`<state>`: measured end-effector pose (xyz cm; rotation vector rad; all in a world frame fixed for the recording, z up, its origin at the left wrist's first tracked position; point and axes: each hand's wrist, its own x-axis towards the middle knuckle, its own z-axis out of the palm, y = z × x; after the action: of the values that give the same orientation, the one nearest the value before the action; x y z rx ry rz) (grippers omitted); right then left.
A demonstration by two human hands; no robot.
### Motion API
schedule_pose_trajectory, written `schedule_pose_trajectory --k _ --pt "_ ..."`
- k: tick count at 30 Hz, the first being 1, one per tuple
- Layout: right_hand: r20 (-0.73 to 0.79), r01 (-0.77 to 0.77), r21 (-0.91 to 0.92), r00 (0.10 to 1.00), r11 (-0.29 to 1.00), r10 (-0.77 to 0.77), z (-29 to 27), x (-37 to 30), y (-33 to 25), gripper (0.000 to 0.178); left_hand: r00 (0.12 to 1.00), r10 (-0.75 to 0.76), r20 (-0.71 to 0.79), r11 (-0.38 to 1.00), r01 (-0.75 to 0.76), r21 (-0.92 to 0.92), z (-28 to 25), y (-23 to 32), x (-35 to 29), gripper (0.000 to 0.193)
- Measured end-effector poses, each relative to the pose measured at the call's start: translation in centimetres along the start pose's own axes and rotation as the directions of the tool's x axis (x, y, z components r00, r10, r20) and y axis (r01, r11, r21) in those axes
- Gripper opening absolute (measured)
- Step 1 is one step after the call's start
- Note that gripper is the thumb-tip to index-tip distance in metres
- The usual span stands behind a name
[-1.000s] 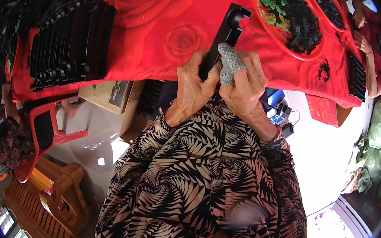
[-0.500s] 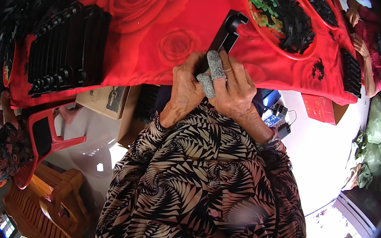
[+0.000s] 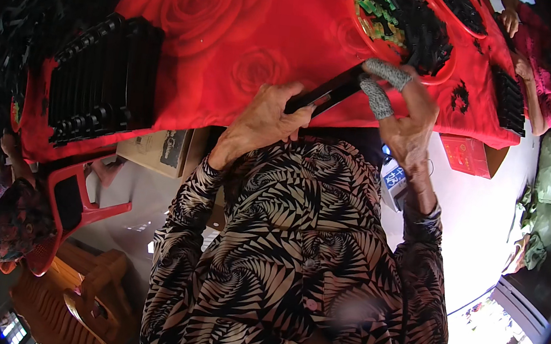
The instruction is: The recorder is assembling small plastic components, wiping them with a cloth and inserting internal parts, while seated at a table with several other workers.
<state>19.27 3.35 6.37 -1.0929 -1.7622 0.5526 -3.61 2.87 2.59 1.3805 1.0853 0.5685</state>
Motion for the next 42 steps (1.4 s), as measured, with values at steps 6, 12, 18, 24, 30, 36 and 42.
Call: schedule_pose_trajectory --k 6,12,18,24,30,36,42 --pt "0.539 0.270 -0.132 0.827 0.954 -0.160 -0.5 2.0 0.0 0.042 0.985 0.029 0.167 0.993 -0.047 0.104 -1.0 0.8 -0.6 0.025" --pt "0.818 0.158 -0.168 0.573 0.973 0.048 0.4 2.4 -0.2 0.026 0.977 0.032 0.212 0.980 -0.073 0.187 -1.4 1.2 -0.6 0.022" --pt "0.835 0.048 -0.163 0.538 0.985 0.112 1.6 1.2 -0.3 0.025 0.955 0.044 0.294 0.938 -0.140 0.316 -1.7 1.6 -0.7 0.026" --pt "0.707 0.014 -0.176 0.697 0.984 0.117 2.7 1.2 0.8 0.038 0.953 0.167 0.252 0.852 -0.268 0.449 -2.6 1.9 0.2 0.030" --pt "0.237 0.369 -0.149 0.914 0.917 -0.329 1.0 3.3 0.9 0.039 0.991 0.058 0.116 0.958 -0.088 0.271 -3.0 0.4 0.4 0.027" --pt "-0.034 -0.021 -0.067 0.999 0.998 0.019 -0.5 0.3 2.1 0.025 0.999 0.030 -0.028 0.987 -0.034 -0.159 -1.8 -0.3 0.1 0.026" --pt "0.050 -0.025 -0.004 0.998 1.000 0.025 2.3 -3.0 0.4 0.028 0.964 0.068 -0.258 0.982 -0.111 -0.153 0.6 -1.1 0.6 0.030"
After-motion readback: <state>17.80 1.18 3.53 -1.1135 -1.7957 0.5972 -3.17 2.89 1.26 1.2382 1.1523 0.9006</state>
